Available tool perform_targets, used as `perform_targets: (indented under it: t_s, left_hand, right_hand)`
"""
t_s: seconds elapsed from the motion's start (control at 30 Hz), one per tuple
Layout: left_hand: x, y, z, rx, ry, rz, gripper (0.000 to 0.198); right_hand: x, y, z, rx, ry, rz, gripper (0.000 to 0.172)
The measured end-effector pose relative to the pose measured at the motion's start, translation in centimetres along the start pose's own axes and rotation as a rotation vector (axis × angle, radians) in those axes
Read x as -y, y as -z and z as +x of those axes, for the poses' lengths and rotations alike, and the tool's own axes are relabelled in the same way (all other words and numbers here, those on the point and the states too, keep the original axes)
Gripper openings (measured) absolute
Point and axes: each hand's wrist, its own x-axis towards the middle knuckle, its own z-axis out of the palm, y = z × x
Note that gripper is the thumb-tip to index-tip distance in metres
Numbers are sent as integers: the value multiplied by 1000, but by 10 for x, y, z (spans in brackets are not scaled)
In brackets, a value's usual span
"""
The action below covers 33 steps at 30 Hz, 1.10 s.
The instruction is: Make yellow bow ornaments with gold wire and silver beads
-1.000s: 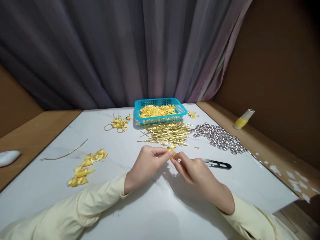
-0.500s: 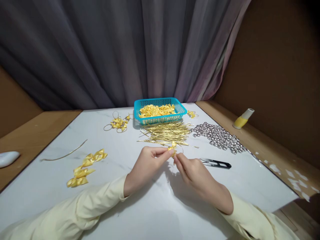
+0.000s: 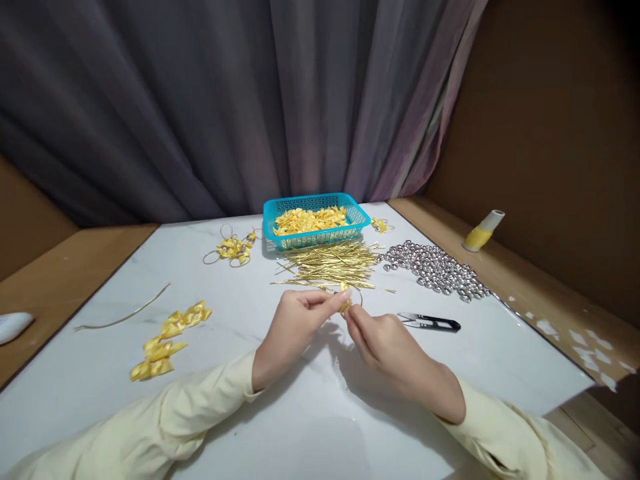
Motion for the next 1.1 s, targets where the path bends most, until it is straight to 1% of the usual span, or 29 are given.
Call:
perform_targets:
  t_s: [0.27,0.37,0.43,0.5,0.57,0.6,0.63,0.7,0.73,0.77,0.8,0.83,0.9,0.93,0.97,1.03,1.1]
  left_hand:
    - [2,-4,4,-6,-21,-1,22]
    - [2,-5,2,-29,-52,-16,19]
    - [2,-4,1,-42,-82,-20,18]
    - [2,-3,0,-54,-111,-3,18]
    - [2,1,1,-89,-136,34,18]
    - [2,3,2,-118,-145,55,19]
    - [2,5,3,-149,-151,73,20]
    - [1,9,5,-197,-158,103,22]
    - [0,11,6,-209,-163,117,23]
    - [-1,12,6,-211,-170,134,23]
    - [-2,13,6,-203,-179,153,23]
    - [-3,14,6,-184,-189,176,23]
    - [-5,14,3,-120,-215,219,23]
    - [-5,13,2,-87,-232,237,23]
    - [-5,12,0,-56,-251,254,23]
    - [-5,11,-3,-20,-289,290,24]
    - [-4,10,-6,-2,-321,336,24]
  right_hand:
    - [-1,1,1,-2,27,-18,21]
    - [-2,0,1,-8,17,19,23]
    - [-1,0,2,-7,-22,90,23]
    - [2,2,2,-16,-99,239,22]
    - [7,8,2,-32,-204,487,19]
    - [9,11,1,-28,-259,643,21]
    - [11,15,1,-6,-313,809,26]
    - [13,23,0,79,-397,1094,33]
    - [12,27,0,97,-421,1181,33]
    - [10,31,-1,80,-437,1221,33]
    - [8,34,-1,23,-441,1213,32]
    - [4,38,-1,-64,-441,1157,29]
    - [-3,44,0,-207,-403,939,20]
    - [-6,47,1,-224,-361,801,16]
    - [-8,50,4,-200,-298,664,17]
    - [-12,53,10,-110,-154,436,25]
    - [-13,53,18,-31,-57,294,29]
